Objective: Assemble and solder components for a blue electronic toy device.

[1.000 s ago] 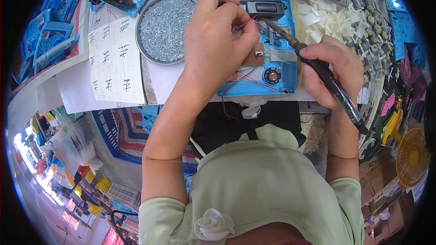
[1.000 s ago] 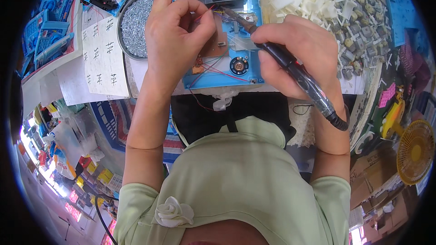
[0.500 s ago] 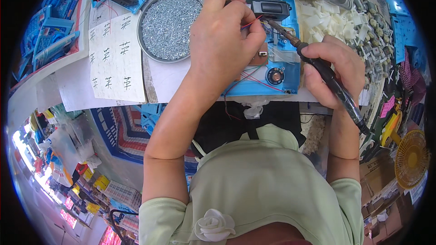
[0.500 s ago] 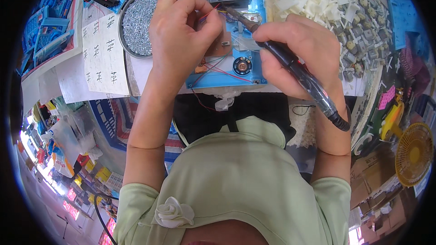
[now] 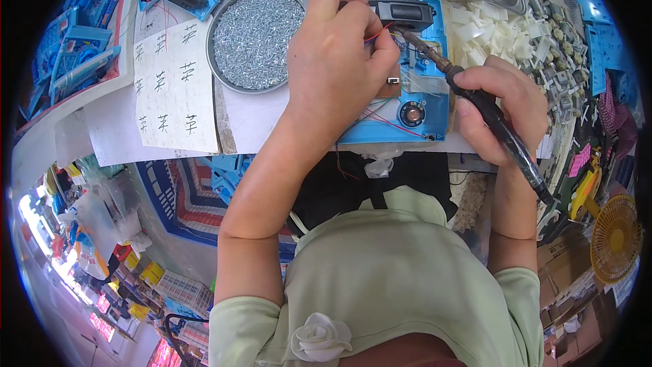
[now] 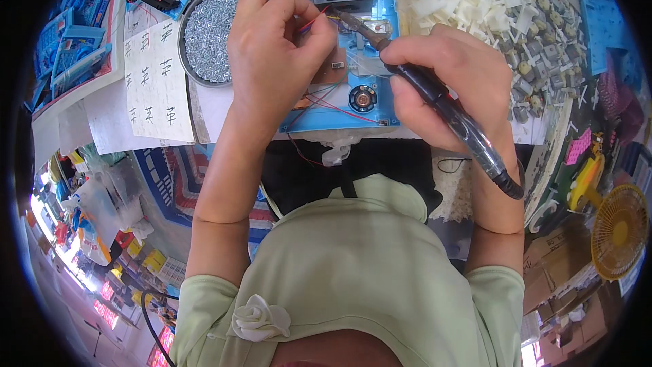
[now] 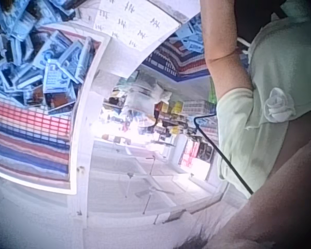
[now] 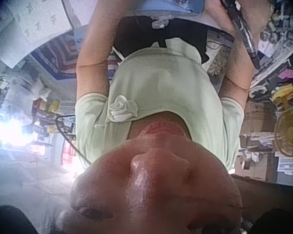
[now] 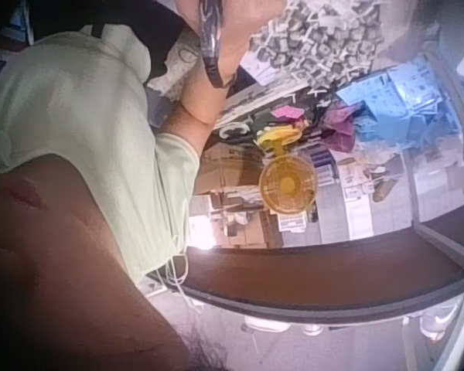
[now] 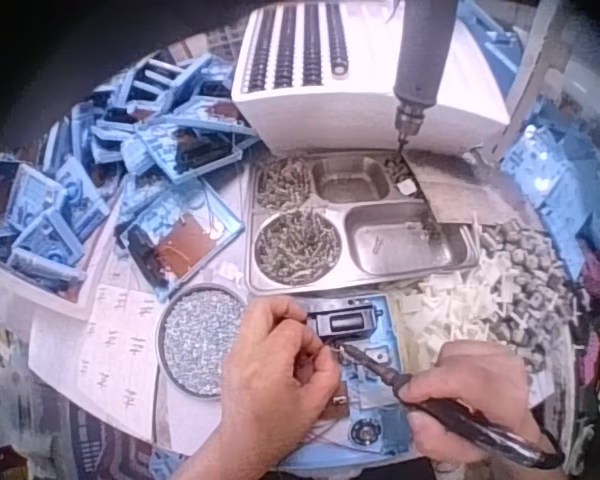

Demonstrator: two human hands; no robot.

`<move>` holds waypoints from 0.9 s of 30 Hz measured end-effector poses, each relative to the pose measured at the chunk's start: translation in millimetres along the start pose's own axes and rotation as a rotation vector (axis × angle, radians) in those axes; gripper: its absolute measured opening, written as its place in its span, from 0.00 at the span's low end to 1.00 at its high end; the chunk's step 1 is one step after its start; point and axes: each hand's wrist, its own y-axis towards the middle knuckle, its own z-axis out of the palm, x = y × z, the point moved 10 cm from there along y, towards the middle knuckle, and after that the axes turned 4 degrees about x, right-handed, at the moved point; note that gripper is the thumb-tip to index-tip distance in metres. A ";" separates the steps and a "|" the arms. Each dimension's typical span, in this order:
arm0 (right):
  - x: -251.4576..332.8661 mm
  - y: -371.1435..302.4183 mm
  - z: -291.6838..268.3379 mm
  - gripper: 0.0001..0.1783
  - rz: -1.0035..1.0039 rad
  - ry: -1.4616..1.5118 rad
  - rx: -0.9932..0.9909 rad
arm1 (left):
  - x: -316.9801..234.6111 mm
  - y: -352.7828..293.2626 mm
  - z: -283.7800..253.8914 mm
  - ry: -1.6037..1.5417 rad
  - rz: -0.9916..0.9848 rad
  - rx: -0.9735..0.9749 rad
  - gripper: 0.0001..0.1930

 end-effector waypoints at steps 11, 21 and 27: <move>5.9 -6.4 -13.4 0.15 -0.055 0.009 -0.057 | -1.2 0.6 -1.3 -0.005 -0.004 -0.011 0.05; 7.7 -13.2 -21.4 0.14 -0.069 0.015 -0.113 | -4.4 1.1 -1.1 0.003 -0.002 0.017 0.06; 7.7 -14.8 -24.0 0.14 -0.068 0.023 -0.125 | -2.9 1.4 -0.4 -0.004 -0.022 0.032 0.06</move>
